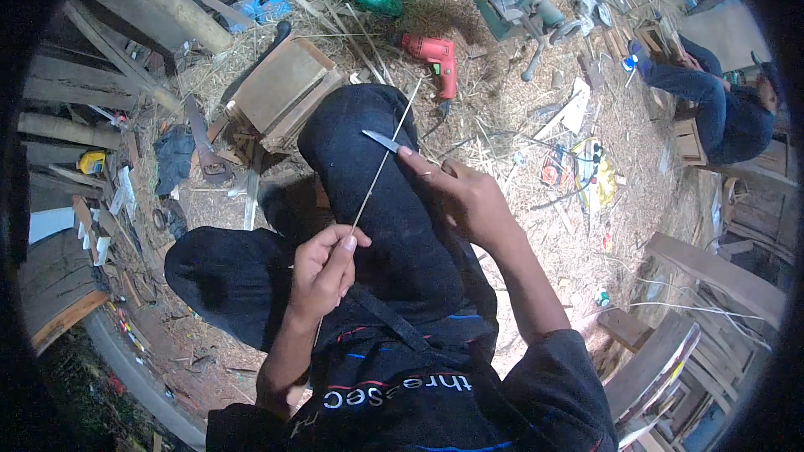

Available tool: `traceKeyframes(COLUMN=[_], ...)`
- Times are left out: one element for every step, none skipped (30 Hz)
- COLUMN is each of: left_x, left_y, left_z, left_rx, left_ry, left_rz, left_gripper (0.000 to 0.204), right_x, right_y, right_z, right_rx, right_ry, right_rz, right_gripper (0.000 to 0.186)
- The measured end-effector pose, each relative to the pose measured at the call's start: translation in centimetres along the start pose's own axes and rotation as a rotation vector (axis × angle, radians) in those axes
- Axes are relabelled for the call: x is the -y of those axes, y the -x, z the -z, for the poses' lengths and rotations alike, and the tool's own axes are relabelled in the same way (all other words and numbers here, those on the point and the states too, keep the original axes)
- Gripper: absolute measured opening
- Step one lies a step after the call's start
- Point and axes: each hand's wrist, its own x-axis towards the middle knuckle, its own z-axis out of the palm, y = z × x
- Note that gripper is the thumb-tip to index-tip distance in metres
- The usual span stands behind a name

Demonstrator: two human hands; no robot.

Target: The person shapes a thin wooden stick by shaving and scraping along its length with a small blade.

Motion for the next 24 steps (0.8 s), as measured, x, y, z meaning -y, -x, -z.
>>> traceKeyframes(left_x=[0.2, 0.2, 0.2, -0.1, -0.3, -0.5, -0.7, -0.8, -0.7, -0.8, -0.8, -0.9, -0.8, -0.7, -0.6, -0.4, -0.3, -0.2, -0.2, -0.3, -0.3, -0.2, 0.0, 0.2], left_y=[0.2, 0.3, 0.2, -0.1, -0.4, -0.9, -1.5, -2.1, -2.5, -2.7, -2.8, -2.9, -2.7, -2.6, -2.5, -2.4, -2.3, -2.2, -2.2, -2.1, -2.0, -1.9, -1.7, -1.5], left_z=[0.2, 0.2, 0.2, 0.0, -0.2, -0.4, -0.5, -0.6, -0.7, -0.7, -0.7, -0.7, -0.7, -0.7, -0.7, -0.7, -0.7, -0.8, -0.8, -0.7, -0.7, -0.6, -0.5, -0.4], left_rx=[0.003, 0.006, 0.007, -0.016, -0.039, -0.041, -0.048, -0.054, -0.057, -0.054, -0.039, -0.024, -0.029, -0.023, -0.016, -0.016, -0.015, -0.013, -0.013, -0.011, -0.01, -0.011, -0.018, -0.025], left_ry=[0.004, 0.007, 0.009, 0.019, 0.03, 0.03, 0.037, 0.044, 0.065, 0.066, 0.084, 0.102, 0.101, 0.104, 0.107, 0.107, 0.135, 0.162, 0.162, 0.162, 0.162, 0.161, 0.152, 0.142], left_rz=[0.008, 0.015, 0.016, 0.015, 0.014, 0.013, 0.0, -0.013, -0.001, -0.001, 0.005, 0.012, 0.013, 0.014, 0.015, 0.016, 0.019, 0.021, 0.022, 0.025, 0.029, 0.027, 0.014, 0.001], left_gripper=[0.023, 0.023, 0.023, 0.023, 0.023, 0.023, 0.023, 0.023, 0.026, 0.026, 0.027, 0.028, 0.028, 0.029, 0.03, 0.03, 0.029, 0.029, 0.029, 0.028, 0.027, 0.027, 0.027, 0.026], right_x=[0.0, 0.3, 0.9, 1.4, 1.5, 1.7, 1.8, 2.0, 1.9, 2.0, 2.1, 2.1, 2.3, 2.4, 2.5, 2.5, 2.4, 2.3, 2.4, 2.5, 2.6, 2.5, 2.4, 2.4], right_y=[0.0, 0.2, 0.5, 0.5, 0.4, 0.4, 0.5, 0.6, 0.6, 0.7, 0.7, 0.8, 0.7, 0.7, 0.7, 0.6, 0.5, 0.4, 0.4, 0.3, 0.3, 0.3, 0.3, 0.3], right_z=[-0.2, -0.2, 0.1, 0.3, 0.7, 0.7, 0.8, 0.8, 0.5, 0.5, 0.5, 0.5, 0.4, 0.4, 0.3, 0.2, 0.1, 0.0, 0.1, 0.2, 0.2, 0.1, -0.2, -0.3], right_rx=[0.001, 0.003, 0.079, 0.156, 0.22, 0.221, 0.263, 0.306, 0.304, 0.303, 0.278, 0.254, 0.256, 0.208, 0.16, 0.16, 0.146, 0.132, 0.132, 0.134, 0.136, 0.136, 0.124, 0.113], right_ry=[-0.006, -0.006, 0.04, 0.084, 0.107, 0.107, 0.101, 0.096, 0.149, 0.151, 0.167, 0.182, 0.178, 0.14, 0.102, 0.102, 0.081, 0.06, 0.06, 0.057, 0.055, 0.054, 0.037, 0.019], right_rz=[0.032, 0.031, 0.084, 0.14, 0.16, 0.162, 0.172, 0.182, 0.147, 0.145, 0.125, 0.104, 0.108, 0.079, 0.049, 0.049, 0.046, 0.043, 0.043, 0.036, 0.029, 0.031, 0.029, 0.028], right_gripper=[0.089, 0.089, 0.09, 0.091, 0.093, 0.093, 0.093, 0.093, 0.092, 0.092, 0.091, 0.091, 0.091, 0.09, 0.09, 0.09, 0.088, 0.087, 0.087, 0.086, 0.085, 0.085, 0.085, 0.084])
